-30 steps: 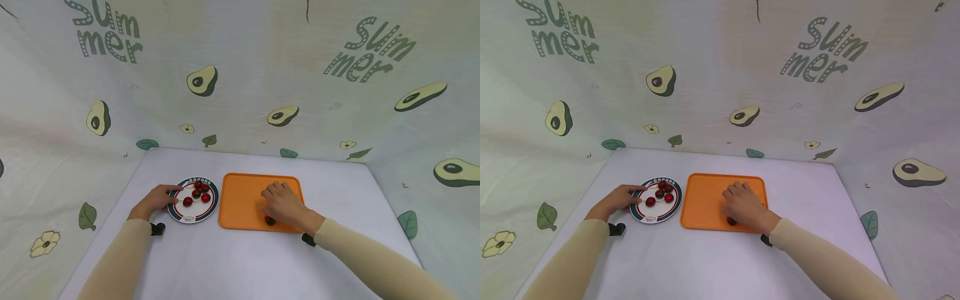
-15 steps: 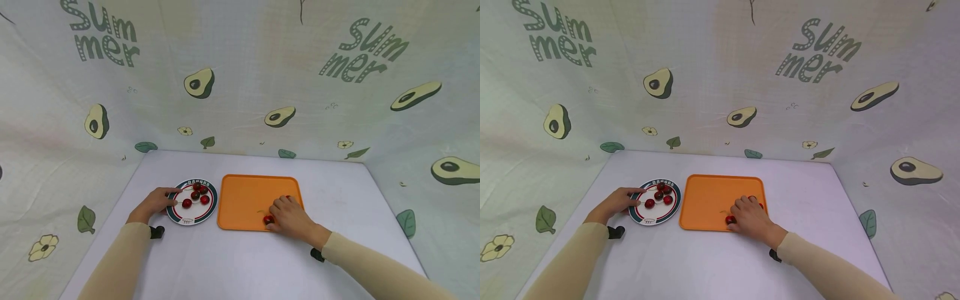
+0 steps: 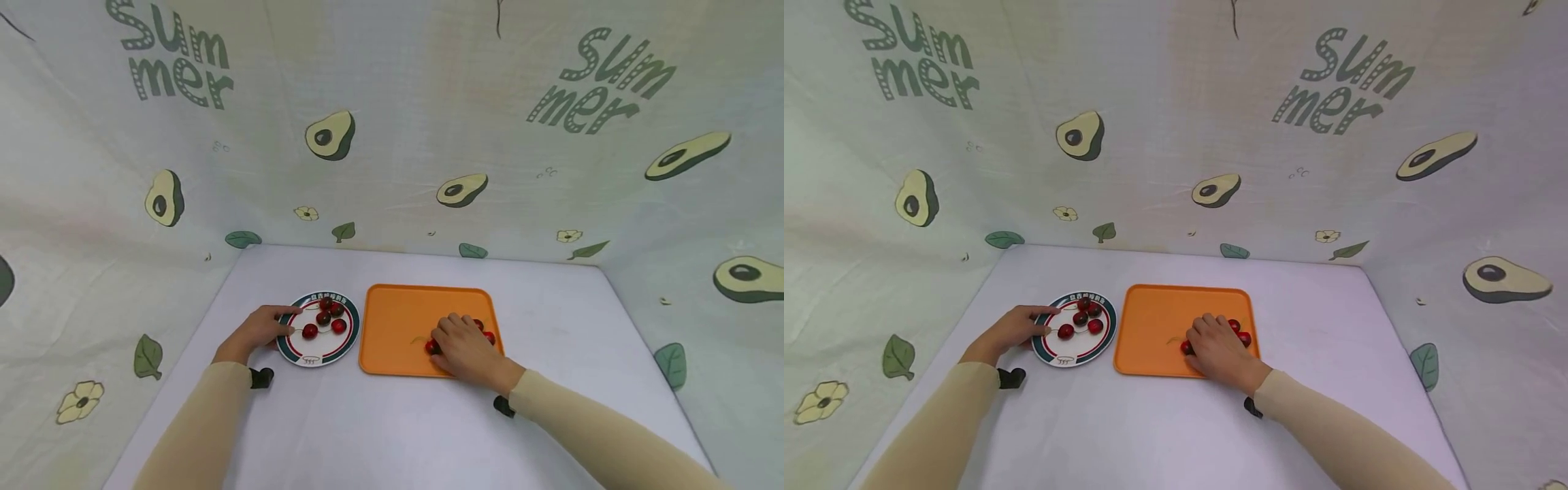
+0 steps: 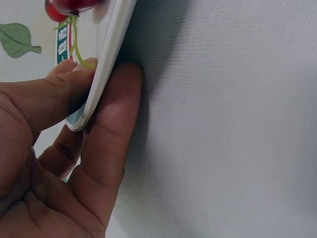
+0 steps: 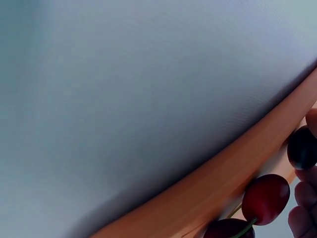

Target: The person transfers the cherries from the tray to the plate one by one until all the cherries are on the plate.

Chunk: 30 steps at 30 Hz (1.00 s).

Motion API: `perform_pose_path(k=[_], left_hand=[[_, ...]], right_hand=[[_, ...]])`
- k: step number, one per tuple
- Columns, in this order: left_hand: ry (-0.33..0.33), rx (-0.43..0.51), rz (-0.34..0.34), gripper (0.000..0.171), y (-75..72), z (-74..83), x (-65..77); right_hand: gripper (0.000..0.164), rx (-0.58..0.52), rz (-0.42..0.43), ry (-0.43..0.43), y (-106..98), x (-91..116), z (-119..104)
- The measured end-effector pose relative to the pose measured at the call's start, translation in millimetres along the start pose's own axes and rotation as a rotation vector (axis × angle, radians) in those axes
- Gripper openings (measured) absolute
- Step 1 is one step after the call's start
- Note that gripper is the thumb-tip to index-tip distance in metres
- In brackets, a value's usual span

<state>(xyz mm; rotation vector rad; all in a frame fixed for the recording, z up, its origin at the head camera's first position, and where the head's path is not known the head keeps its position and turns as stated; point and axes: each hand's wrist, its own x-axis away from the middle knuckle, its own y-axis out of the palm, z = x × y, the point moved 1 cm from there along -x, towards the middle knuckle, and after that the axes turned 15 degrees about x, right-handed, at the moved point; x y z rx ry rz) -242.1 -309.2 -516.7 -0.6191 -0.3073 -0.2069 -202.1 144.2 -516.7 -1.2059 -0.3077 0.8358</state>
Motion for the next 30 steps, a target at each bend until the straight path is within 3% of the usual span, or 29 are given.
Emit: perform_pose_path(k=[17, 30], left_hand=[[-0.034, 0.021, -0.011, 0.051, 1.2, -2.5, 0.0], [-0.022, -0.007, 0.01, 0.049, 0.3, -0.7, 1.7]], right_hand=[[0.04, -0.058, -0.01, 0.079, 5, -18, 2], [0.03, -0.002, 0.123, 0.065, -11, -56, 2]])
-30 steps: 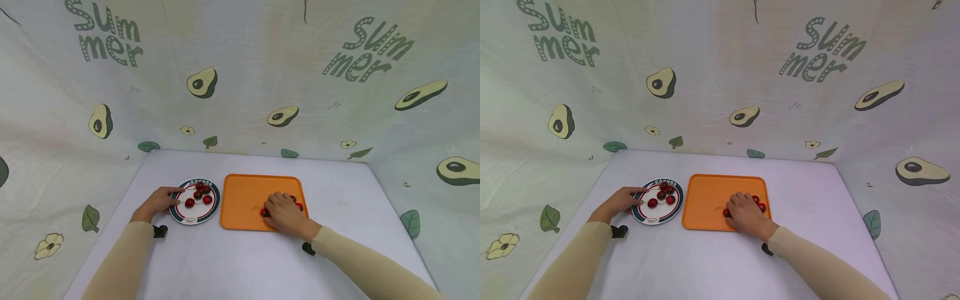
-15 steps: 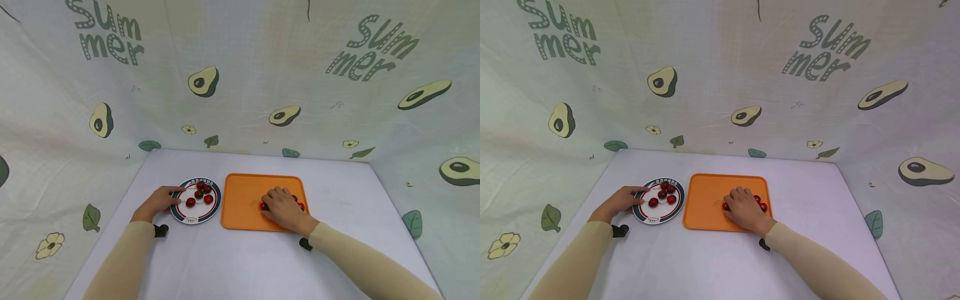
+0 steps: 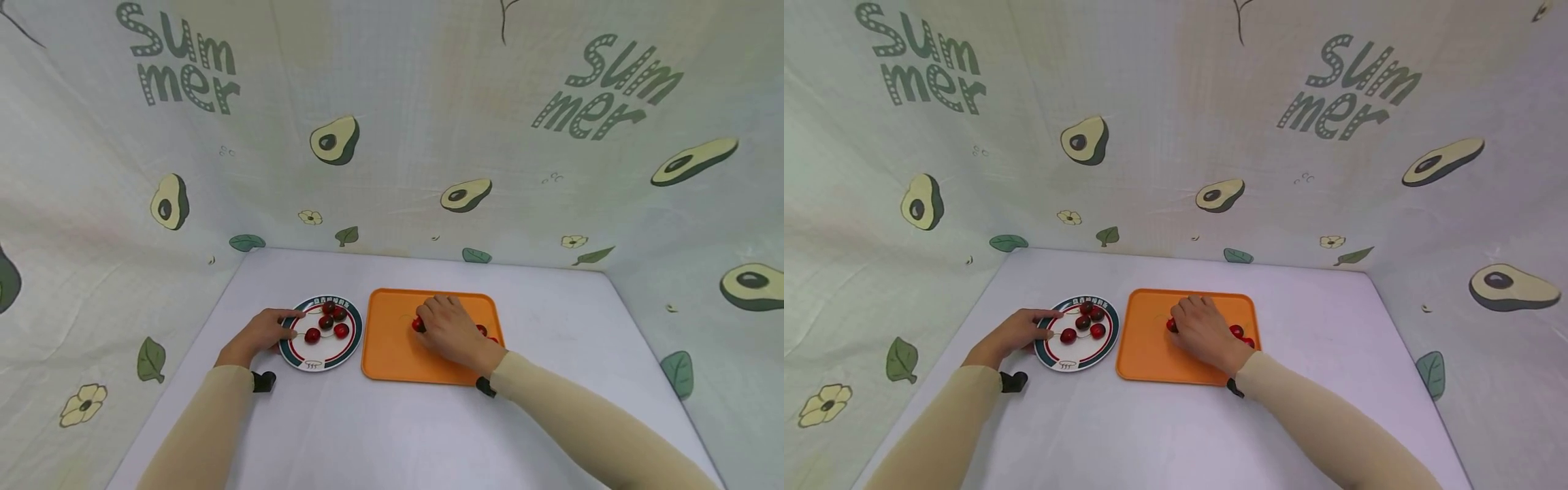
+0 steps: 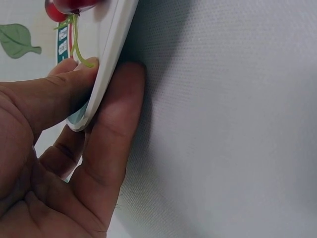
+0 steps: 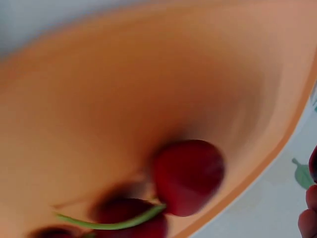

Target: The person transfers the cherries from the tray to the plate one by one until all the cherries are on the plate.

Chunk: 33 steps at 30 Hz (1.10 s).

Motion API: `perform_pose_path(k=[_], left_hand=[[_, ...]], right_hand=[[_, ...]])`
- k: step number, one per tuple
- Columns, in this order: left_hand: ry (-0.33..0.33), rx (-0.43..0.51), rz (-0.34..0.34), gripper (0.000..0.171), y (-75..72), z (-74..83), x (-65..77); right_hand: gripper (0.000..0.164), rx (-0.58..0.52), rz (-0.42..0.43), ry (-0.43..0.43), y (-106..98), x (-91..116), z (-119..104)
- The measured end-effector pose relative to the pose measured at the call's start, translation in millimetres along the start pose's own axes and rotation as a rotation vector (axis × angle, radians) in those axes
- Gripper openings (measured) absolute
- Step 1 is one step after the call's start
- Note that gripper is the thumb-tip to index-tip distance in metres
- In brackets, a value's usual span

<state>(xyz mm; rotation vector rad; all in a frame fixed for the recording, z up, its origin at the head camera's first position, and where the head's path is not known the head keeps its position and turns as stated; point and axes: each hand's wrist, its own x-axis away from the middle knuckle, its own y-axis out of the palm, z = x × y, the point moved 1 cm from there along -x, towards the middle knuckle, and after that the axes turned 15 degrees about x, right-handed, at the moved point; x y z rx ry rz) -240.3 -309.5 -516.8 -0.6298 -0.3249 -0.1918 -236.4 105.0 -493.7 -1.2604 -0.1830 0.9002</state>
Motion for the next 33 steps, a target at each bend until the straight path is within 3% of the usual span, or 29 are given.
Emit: perform_pose_path(k=[10, 20, 33], left_hand=[[-0.03, 0.051, 0.002, 0.05, 2.0, -2.0, 0.8], [-0.023, 0.035, 0.008, 0.05, 3.0, -3.1, -0.8], [-0.047, 0.05, 0.019, 0.049, 2.3, 3.4, 5.8]], right_hand=[[0.032, 0.004, 0.0, -0.069, -2, -25, -15], [0.034, -0.002, 0.014, -0.091, -2, -44, -31], [0.032, 0.054, -0.072, -0.126, 10, -83, -69]])
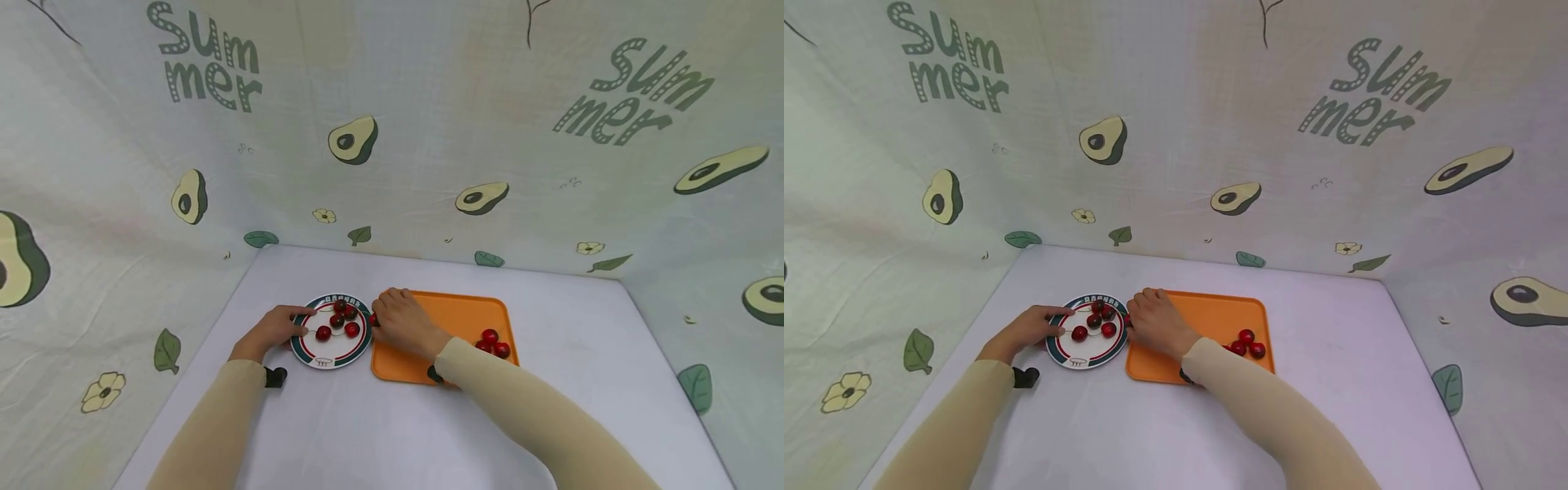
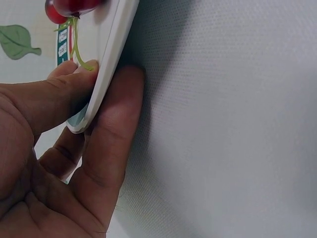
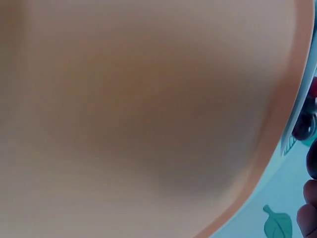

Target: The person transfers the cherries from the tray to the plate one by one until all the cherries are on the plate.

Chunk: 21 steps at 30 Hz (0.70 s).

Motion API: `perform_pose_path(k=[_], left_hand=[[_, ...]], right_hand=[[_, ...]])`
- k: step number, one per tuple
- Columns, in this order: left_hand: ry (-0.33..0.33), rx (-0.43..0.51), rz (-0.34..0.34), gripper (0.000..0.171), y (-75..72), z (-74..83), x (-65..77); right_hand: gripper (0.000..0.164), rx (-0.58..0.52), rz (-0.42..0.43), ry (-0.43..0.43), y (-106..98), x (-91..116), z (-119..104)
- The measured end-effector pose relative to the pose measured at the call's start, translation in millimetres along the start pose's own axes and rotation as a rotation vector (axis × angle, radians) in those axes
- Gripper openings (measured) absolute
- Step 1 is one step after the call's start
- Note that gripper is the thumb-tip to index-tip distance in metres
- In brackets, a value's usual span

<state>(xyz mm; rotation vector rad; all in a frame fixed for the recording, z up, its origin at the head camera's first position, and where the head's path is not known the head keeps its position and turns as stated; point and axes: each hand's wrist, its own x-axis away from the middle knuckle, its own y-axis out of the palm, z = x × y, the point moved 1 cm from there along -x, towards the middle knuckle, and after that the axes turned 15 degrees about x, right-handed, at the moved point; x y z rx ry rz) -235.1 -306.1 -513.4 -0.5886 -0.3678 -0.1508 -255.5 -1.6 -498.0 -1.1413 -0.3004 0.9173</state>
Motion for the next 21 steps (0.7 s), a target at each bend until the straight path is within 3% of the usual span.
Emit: perform_pose_path(k=[8, 21], left_hand=[[0.001, -0.005, -0.001, 0.049, 0.6, -3.3, -0.6], [0.016, 0.005, 0.001, 0.048, -0.9, -3.2, -3.6]], right_hand=[[0.038, 0.032, -0.116, -0.013, 8, -21, -18], [0.045, 0.027, -0.153, -0.002, 9, -38, -28]])
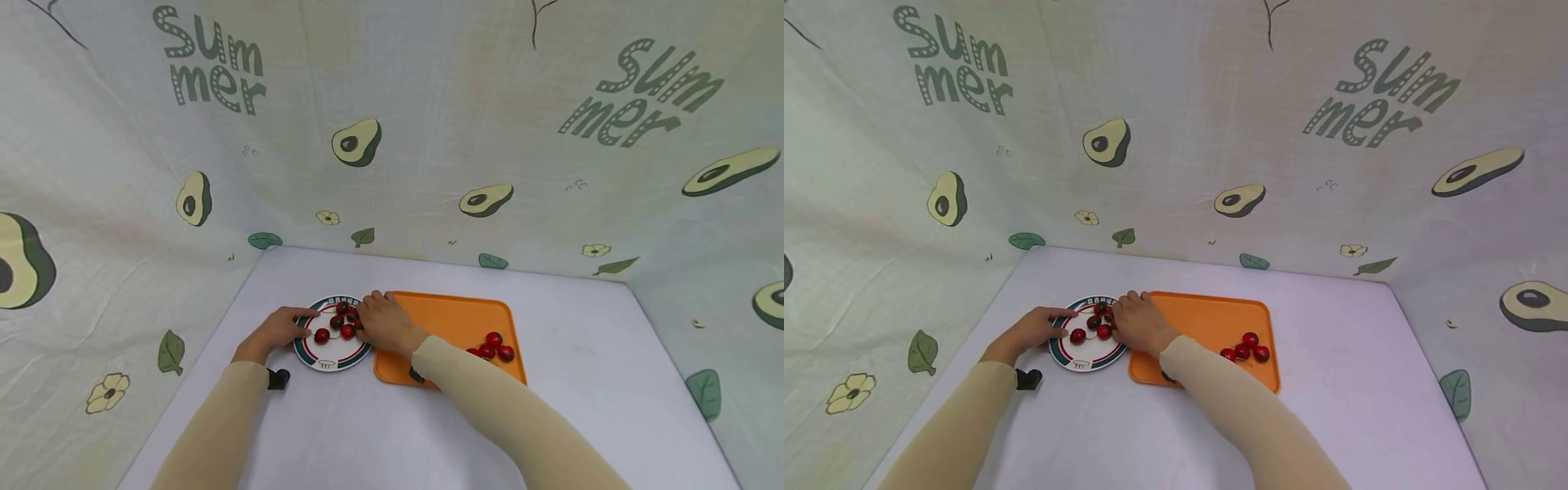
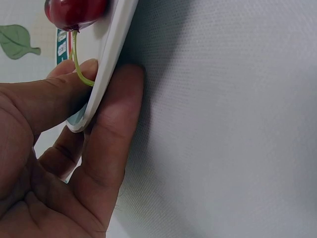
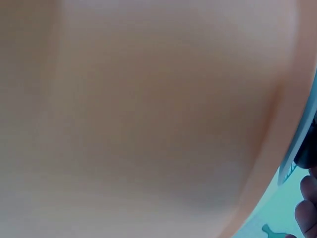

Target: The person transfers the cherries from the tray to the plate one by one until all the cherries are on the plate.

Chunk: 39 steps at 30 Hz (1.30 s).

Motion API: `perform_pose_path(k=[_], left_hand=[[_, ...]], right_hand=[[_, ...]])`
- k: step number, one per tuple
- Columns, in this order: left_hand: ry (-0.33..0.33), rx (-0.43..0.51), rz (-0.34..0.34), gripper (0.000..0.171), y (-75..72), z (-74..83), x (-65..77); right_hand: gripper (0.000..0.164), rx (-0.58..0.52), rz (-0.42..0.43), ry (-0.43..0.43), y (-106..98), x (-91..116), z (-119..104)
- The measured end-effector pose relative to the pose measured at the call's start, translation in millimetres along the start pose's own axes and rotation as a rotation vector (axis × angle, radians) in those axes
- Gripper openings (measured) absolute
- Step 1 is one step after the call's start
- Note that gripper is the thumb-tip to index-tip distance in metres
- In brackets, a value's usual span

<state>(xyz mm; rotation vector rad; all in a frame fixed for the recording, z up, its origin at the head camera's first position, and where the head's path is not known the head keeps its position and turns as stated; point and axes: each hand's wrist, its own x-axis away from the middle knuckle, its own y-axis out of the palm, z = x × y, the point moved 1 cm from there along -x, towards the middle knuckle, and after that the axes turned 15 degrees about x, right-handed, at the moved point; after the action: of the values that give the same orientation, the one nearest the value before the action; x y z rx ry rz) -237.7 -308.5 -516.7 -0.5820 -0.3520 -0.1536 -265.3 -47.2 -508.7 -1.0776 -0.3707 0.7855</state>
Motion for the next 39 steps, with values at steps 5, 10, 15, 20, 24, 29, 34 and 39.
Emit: perform_pose_path(k=[5, 10, 15, 20, 24, 29, 34, 39], left_hand=[[-0.001, -0.02, -0.003, 0.048, 3.5, 2.9, -2.1], [0.007, -0.051, -0.011, 0.048, 3.0, 4.5, -0.4], [0.001, -0.064, -0.01, 0.05, 0.6, 4.4, 1.7], [-0.008, -0.071, -0.013, 0.05, -1.6, 2.6, 0.5], [-0.006, -0.076, -0.021, 0.05, -1.5, 0.9, -1.4], [0.01, -0.085, -0.024, 0.05, -0.4, -1.3, -2.6], [0.007, -0.075, -0.028, 0.051, -0.3, -2.2, -2.6], [0.007, -0.076, -0.027, 0.051, -1.0, -2.8, -5.7]], right_hand=[[0.044, -0.042, -0.003, 0.015, -5, 14, 13], [0.038, -0.029, 0.09, -0.01, -7, 40, 37], [0.037, -0.065, 0.113, 0.013, -6, 75, 70], [0.04, -0.081, 0.11, 0.076, -3, 112, 101], [0.042, -0.041, 0.101, 0.138, 5, 144, 118], [0.043, -0.047, 0.084, 0.171, 14, 182, 125], [0.048, -0.066, 0.076, 0.159, 22, 206, 123], [0.05, -0.077, 0.079, 0.122, 28, 214, 119]])
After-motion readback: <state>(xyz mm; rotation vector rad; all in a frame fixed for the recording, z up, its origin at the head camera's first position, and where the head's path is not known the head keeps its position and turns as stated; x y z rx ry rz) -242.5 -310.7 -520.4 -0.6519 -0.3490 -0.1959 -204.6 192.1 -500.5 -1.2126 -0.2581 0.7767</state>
